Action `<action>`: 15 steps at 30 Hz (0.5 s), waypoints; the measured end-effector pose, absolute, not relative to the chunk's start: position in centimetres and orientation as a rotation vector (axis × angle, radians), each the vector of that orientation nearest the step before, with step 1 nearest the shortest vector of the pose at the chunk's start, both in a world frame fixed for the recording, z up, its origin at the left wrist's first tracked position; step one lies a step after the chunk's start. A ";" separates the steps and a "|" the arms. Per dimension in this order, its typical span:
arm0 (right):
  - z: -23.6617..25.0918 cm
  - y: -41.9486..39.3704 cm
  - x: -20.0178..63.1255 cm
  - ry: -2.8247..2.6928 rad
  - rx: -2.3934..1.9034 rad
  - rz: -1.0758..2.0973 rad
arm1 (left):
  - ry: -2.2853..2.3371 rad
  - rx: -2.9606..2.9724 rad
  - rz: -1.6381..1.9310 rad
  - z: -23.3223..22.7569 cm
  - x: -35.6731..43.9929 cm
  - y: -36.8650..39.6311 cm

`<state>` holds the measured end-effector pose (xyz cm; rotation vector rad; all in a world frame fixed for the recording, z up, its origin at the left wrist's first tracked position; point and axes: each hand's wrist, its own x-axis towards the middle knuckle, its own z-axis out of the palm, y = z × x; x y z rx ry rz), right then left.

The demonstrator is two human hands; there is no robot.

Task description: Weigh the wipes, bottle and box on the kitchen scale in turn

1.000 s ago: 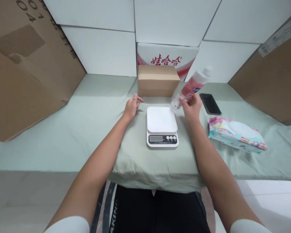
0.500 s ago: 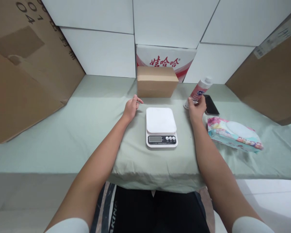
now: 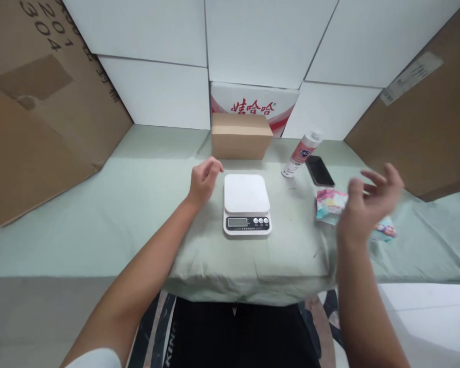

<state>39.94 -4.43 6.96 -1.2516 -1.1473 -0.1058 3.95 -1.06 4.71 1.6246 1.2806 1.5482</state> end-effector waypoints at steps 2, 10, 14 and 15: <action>7.0 -7.8 44.6 -1.194 -1.359 -0.302 | 1.151 1.738 1.377 6.1 7.2 -3.5; 2.6 -8.6 60.7 -1.437 -1.816 0.448 | 0.817 2.229 0.444 7.7 26.4 -1.5; 1.2 -9.1 61.0 -1.461 -1.761 0.560 | 0.709 2.285 0.264 6.4 30.0 1.5; 1.1 -9.4 60.6 -1.483 -1.773 0.544 | 0.665 2.280 0.274 6.0 30.3 1.7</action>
